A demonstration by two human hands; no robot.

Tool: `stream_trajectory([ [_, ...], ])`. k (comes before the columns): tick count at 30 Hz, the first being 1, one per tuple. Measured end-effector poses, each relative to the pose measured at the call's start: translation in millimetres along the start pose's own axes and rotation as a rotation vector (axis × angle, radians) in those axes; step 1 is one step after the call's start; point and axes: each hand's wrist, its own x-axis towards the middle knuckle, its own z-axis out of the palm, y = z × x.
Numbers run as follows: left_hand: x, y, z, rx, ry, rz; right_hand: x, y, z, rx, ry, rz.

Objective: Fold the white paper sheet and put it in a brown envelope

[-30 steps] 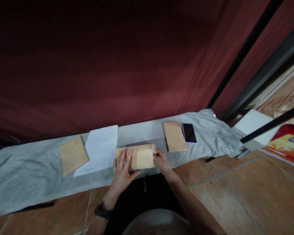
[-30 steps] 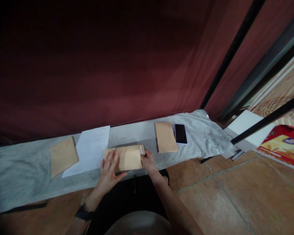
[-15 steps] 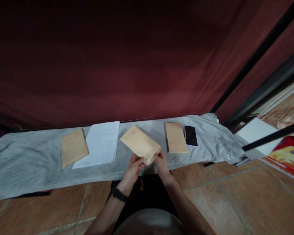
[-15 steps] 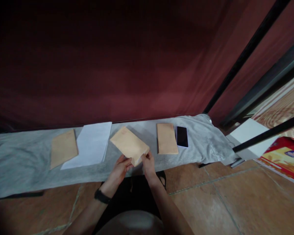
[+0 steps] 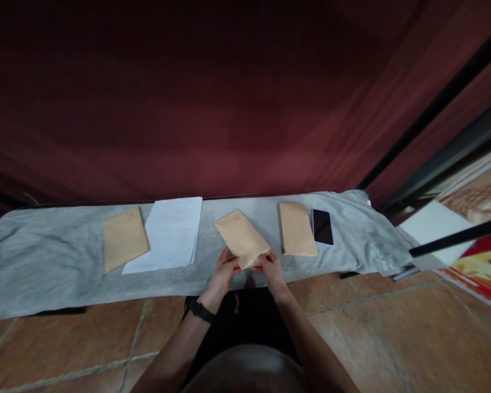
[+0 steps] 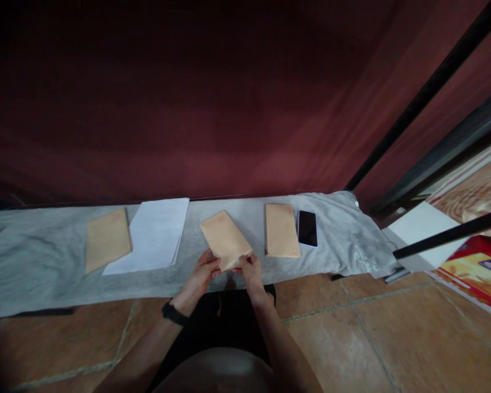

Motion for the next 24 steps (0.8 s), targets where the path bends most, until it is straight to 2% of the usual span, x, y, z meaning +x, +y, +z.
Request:
stream_trajectory([
  [10, 6, -1, 8.4, 0.026, 0.068, 0.012, -4, -5, 3, 0.077, 0.076, 0.082],
  [17, 11, -11, 2.5, 0.115, 0.05, 0.221, -2, -3, 3, 0.017, 0.055, 0.089],
  [21, 22, -17, -10.3, 0.309, 0.024, 0.258, -3, -1, -4, -0.075, 0.013, 0.096],
  [24, 30, -19, -25.3, 0.547, 0.078, 0.387, -9, -2, -14, -0.189, 0.004, 0.048],
])
